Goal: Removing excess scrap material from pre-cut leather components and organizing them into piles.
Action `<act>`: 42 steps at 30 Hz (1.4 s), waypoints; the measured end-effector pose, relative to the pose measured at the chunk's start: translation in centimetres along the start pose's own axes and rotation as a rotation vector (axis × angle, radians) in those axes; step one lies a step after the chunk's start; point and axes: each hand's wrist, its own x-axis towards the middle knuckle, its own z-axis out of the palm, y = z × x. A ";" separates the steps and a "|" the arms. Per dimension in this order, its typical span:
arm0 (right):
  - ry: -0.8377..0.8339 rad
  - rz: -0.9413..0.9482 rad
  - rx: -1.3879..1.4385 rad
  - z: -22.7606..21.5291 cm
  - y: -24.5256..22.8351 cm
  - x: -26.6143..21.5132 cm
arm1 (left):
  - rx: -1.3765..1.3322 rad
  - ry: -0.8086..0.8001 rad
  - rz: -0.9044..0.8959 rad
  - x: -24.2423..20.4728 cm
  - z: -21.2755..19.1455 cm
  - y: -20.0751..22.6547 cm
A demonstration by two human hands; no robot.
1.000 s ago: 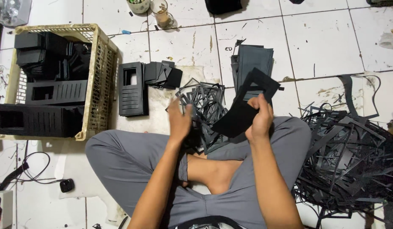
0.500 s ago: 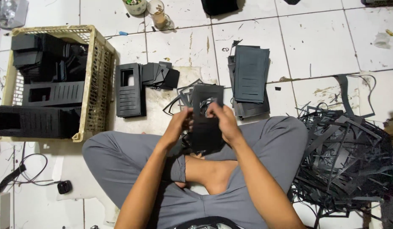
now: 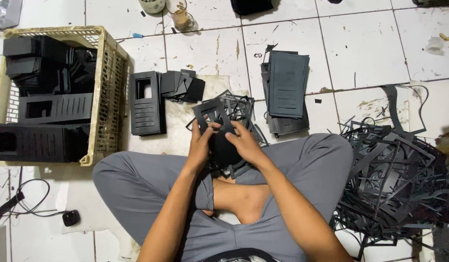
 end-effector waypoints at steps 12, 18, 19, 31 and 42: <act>0.487 -0.294 0.195 -9.3 2.5 0.3 | 0.206 -0.135 0.108 2.9 11.1 5.1; 0.488 -0.126 -0.276 -19.6 0.2 3.3 | 0.409 -0.152 0.103 9.4 16.8 3.8; 0.491 -0.118 -0.273 -20.7 1.4 3.6 | 0.411 -0.159 0.098 9.6 16.8 3.1; 0.455 0.061 -0.344 -21.6 3.3 3.0 | 0.790 -0.135 0.109 6.3 18.4 0.7; 0.578 0.076 0.232 -19.8 2.9 3.1 | 0.423 -0.075 -0.154 6.4 18.1 -1.0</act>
